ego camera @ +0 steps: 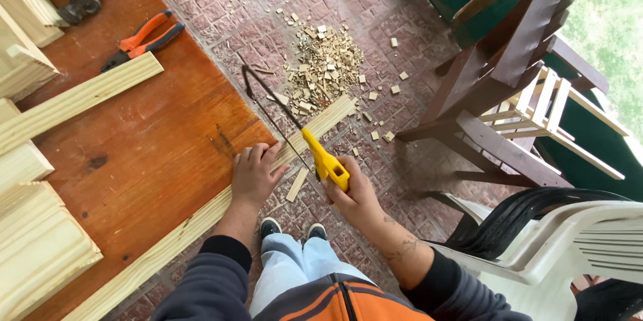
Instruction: The person uses a yellow-handled hand saw to cut a thin wooden strip on a wooden workbench. The person holds the wood steady with the left hand and saws with the right hand, producing sawdust on the floor. The cut is completed and the separated piece falls away.
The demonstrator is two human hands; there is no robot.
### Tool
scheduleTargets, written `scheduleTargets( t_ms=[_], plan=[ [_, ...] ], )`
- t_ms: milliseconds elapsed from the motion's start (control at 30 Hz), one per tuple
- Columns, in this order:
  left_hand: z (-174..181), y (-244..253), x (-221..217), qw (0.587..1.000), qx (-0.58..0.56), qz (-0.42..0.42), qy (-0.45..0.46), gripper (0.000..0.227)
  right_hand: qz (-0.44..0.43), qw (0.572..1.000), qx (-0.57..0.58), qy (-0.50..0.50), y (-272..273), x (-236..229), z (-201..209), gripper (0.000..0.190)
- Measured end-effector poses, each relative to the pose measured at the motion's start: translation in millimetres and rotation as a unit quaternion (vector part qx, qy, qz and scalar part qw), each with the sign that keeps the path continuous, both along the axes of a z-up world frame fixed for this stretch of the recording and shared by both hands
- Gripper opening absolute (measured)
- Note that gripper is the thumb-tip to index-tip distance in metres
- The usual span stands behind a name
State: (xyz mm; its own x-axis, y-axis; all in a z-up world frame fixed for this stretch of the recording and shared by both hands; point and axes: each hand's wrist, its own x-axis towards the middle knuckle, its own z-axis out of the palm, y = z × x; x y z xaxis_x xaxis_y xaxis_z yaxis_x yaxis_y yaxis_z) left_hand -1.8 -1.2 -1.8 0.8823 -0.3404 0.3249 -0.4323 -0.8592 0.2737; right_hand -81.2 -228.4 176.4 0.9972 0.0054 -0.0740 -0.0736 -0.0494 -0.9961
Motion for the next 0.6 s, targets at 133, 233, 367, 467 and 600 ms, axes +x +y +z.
scheduleTargets(
  t_ms=[133, 233, 367, 467, 600],
  plan=[
    [-6, -1, -2, 1.0, 0.004, 0.005, -0.005, 0.055, 0.039, 0.993, -0.111, -0.009, -5, 1, 34, 0.027],
    [-8, -1, 3, 1.0, -0.002, 0.002, -0.022, 0.054, 0.059, 0.982, -0.178, 0.006, -2, 0, 40, 0.034],
    [-14, 0, 1, 1.0, 0.002, 0.007, -0.03, 0.054, 0.061, 0.971, -0.231, -0.024, 16, 1, 56, 0.058],
    [-8, 3, 3, 1.0, -0.001, 0.001, -0.016, 0.055, 0.056, 0.956, -0.288, 0.003, 22, 15, 62, 0.051],
    [-8, 2, 3, 1.0, -0.009, 0.0, -0.009, 0.056, 0.052, 0.954, -0.288, 0.063, 17, 35, 62, 0.033]
  ],
)
